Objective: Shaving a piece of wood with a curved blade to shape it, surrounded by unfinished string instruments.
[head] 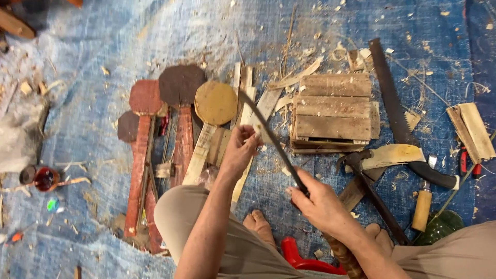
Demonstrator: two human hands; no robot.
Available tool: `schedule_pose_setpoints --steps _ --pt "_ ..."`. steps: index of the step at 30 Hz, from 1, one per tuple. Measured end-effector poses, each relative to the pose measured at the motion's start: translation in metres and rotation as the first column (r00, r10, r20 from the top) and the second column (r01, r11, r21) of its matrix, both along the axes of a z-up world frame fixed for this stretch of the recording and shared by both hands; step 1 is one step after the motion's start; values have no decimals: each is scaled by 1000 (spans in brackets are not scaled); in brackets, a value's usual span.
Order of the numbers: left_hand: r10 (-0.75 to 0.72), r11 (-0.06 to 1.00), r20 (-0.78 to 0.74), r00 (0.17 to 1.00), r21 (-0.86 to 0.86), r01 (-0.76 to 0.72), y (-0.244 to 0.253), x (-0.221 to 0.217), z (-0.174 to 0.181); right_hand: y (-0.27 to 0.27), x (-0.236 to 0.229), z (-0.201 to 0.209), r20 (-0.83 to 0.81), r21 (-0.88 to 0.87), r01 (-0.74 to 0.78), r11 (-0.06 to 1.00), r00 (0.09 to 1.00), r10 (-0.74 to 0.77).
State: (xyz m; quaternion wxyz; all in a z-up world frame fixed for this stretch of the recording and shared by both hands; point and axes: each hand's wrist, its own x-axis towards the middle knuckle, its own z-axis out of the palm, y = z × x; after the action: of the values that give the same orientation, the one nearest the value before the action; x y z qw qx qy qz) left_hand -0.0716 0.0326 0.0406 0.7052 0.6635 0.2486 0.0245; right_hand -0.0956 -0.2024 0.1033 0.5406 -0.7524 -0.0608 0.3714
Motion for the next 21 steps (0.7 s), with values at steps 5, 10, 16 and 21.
schedule_pose_setpoints --steps 5,10,16,21 --pt "-35 999 -12 999 -13 35 -2 0 6 4 3 -29 57 -104 -81 991 995 87" --pt "-27 999 -3 1000 -24 27 -2 2 9 6 10 -25 -96 22 20 1000 995 -18" --pt "-27 999 4 1000 -33 27 1 -3 5 5 5 -32 -359 322 228 919 928 -104" --pt "-31 999 9 999 -38 31 -2 -4 9 4 0 -21 -50 34 34 999 998 -32"
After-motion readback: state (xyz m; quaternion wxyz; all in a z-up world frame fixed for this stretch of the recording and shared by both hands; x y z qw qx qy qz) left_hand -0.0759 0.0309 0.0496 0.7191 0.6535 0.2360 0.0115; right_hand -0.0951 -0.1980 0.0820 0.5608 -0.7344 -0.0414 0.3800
